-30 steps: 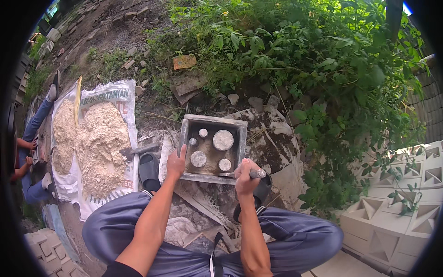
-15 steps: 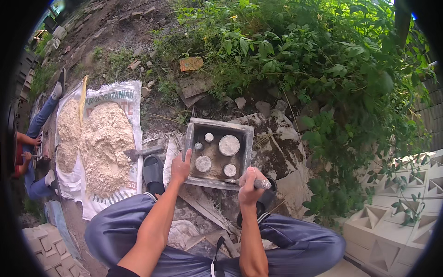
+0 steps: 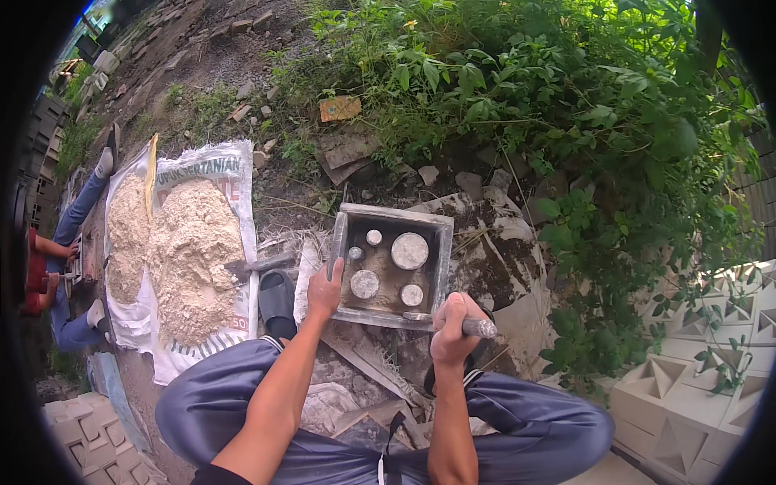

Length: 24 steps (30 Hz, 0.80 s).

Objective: The person uses a small shovel to scoop a light-colored powder from a bag and transfer it into a square container with several circular openings. They then use a metal rod to tamp down and level the mixture inside the container.

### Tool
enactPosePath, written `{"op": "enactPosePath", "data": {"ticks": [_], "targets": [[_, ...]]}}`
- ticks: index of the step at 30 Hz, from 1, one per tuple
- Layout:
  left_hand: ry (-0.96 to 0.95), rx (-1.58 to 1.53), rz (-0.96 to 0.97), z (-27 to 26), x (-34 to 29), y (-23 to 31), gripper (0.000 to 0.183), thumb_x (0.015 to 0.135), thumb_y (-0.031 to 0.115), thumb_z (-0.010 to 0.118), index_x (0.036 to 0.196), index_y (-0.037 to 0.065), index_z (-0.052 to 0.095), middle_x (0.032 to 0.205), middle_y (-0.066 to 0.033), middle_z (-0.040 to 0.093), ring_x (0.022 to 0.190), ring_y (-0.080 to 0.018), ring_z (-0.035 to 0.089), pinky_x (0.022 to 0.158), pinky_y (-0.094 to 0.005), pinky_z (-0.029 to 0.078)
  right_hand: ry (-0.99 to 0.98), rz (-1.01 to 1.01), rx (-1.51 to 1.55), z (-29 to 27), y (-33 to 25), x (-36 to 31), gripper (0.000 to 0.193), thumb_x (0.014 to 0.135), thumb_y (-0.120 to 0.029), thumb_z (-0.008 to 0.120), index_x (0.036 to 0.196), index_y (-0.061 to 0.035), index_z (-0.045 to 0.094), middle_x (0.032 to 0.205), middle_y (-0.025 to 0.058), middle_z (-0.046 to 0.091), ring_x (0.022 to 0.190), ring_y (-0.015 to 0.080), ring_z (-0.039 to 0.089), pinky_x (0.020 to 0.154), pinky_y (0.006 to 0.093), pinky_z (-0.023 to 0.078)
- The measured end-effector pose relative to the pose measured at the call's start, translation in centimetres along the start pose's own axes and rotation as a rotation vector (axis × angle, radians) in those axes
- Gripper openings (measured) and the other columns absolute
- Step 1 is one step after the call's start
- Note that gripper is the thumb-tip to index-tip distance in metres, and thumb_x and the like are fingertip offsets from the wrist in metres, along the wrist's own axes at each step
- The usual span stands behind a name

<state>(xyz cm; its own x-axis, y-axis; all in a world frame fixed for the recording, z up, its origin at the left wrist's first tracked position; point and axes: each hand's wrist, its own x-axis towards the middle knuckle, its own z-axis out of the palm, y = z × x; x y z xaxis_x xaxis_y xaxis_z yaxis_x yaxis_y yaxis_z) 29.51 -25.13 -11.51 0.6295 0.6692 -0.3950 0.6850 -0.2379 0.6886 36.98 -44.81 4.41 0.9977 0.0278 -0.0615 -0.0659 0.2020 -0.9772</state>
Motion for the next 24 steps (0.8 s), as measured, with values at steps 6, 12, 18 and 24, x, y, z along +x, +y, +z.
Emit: {"op": "enactPosePath", "data": {"ticks": [6,12,18,24], "targets": [[-0.022,0.035,-0.005,0.3,-0.2,1.2,0.061,0.089,0.056,0.038,0.105,0.003,0.063,0.09,-0.0275,0.063,0.091,-0.0438,0.058,0.081,-0.0479,0.044,-0.097,-0.184,-0.274,-3.4,7.7,-0.2,0.038,0.089,-0.011,0.044,0.053,-0.0072,0.033,0.048,-0.0025,0.035,0.042,0.0058,0.031,0.04,0.0254,0.025],[0.002,0.032,-0.005,-0.1,0.0,0.4,0.06,0.089,0.056,0.038,0.105,0.003,0.063,0.092,-0.0262,0.063,0.091,-0.0432,0.059,0.082,-0.0474,0.044,-0.014,0.027,-0.058,-0.1,2.2,0.0,0.039,0.09,-0.009,0.042,0.053,-0.0075,0.032,0.048,-0.0027,0.034,0.041,0.0055,0.029,0.04,0.0252,0.022],[-0.004,0.026,-0.014,-0.3,-0.1,0.4,0.06,0.089,0.056,0.038,0.104,0.004,0.063,0.092,-0.0247,0.064,0.092,-0.0428,0.058,0.083,-0.047,0.044,-0.034,0.009,0.08,0.8,1.8,-0.9,0.038,0.089,-0.01,0.043,0.053,-0.0085,0.031,0.047,-0.0019,0.034,0.04,0.0057,0.03,0.038,0.0253,0.022],[0.001,0.002,-0.012,-0.5,-0.9,1.1,0.06,0.089,0.056,0.039,0.101,0.002,0.063,0.088,-0.0252,0.064,0.089,-0.0424,0.059,0.08,-0.0469,0.044,-0.159,0.002,-0.184,0.8,6.1,-0.6,0.036,0.088,-0.011,0.046,0.054,-0.003,0.038,0.048,-0.0012,0.038,0.043,0.0067,0.035,0.041,0.0269,0.025]]}}
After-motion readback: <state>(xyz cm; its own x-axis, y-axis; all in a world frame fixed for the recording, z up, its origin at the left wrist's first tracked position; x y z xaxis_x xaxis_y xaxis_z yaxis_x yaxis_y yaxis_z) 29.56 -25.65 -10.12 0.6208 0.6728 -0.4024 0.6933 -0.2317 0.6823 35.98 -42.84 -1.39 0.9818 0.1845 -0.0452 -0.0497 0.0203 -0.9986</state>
